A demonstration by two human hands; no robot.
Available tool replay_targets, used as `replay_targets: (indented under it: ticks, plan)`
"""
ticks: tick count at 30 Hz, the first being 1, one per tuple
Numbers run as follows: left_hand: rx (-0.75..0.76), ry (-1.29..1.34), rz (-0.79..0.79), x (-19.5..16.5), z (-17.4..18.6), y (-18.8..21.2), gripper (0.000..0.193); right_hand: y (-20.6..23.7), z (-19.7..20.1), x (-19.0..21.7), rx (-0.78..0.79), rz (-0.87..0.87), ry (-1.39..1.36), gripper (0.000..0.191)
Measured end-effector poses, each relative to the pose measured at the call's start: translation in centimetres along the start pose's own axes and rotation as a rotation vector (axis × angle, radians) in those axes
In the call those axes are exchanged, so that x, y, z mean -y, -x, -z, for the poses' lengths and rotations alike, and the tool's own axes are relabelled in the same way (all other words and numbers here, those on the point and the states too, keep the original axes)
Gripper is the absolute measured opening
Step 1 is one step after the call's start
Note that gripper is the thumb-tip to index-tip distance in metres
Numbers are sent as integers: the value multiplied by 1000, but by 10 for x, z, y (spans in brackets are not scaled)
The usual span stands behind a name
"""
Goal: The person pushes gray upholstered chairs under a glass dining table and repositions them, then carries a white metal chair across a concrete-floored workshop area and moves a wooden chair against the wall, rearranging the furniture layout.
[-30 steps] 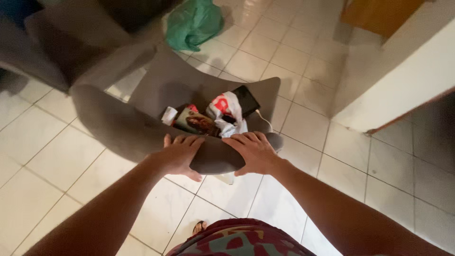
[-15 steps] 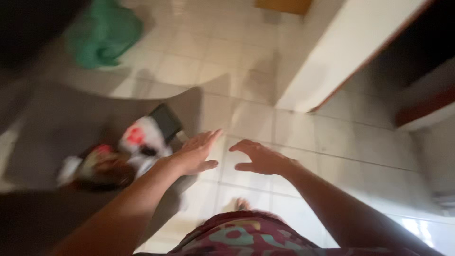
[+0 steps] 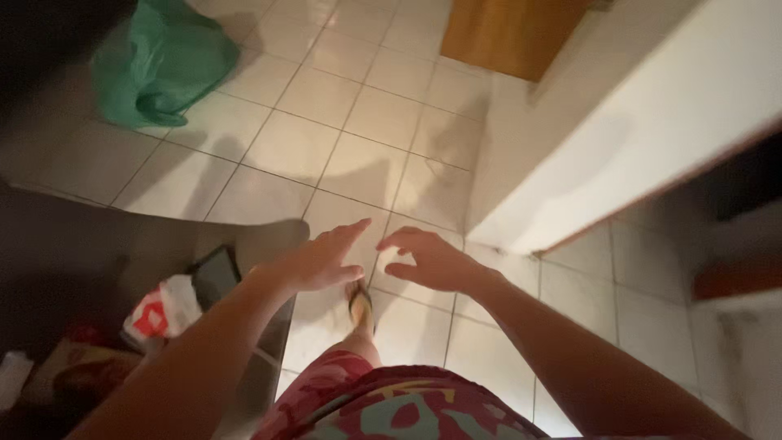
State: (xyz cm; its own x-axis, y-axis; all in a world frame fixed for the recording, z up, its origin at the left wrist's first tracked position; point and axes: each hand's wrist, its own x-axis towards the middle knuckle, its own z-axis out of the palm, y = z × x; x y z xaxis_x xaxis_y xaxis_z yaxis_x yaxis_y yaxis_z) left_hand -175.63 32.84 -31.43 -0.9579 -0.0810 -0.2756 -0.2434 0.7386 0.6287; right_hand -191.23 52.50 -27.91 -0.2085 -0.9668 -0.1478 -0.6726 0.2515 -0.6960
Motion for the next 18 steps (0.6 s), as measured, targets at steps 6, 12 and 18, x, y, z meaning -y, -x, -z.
replay_targets:
  ticks: [6,12,18]
  plan:
    - [-208,90,-194,89,67,-122,82,-166,72,-71,-49,188,100,34]
    - [-40,348,115,126,188,-236,85,-304,171,-112,-33,66,23,33]
    - [98,78,-2,166,301,-374,84,-411,238,-188,30,-70,17,36]
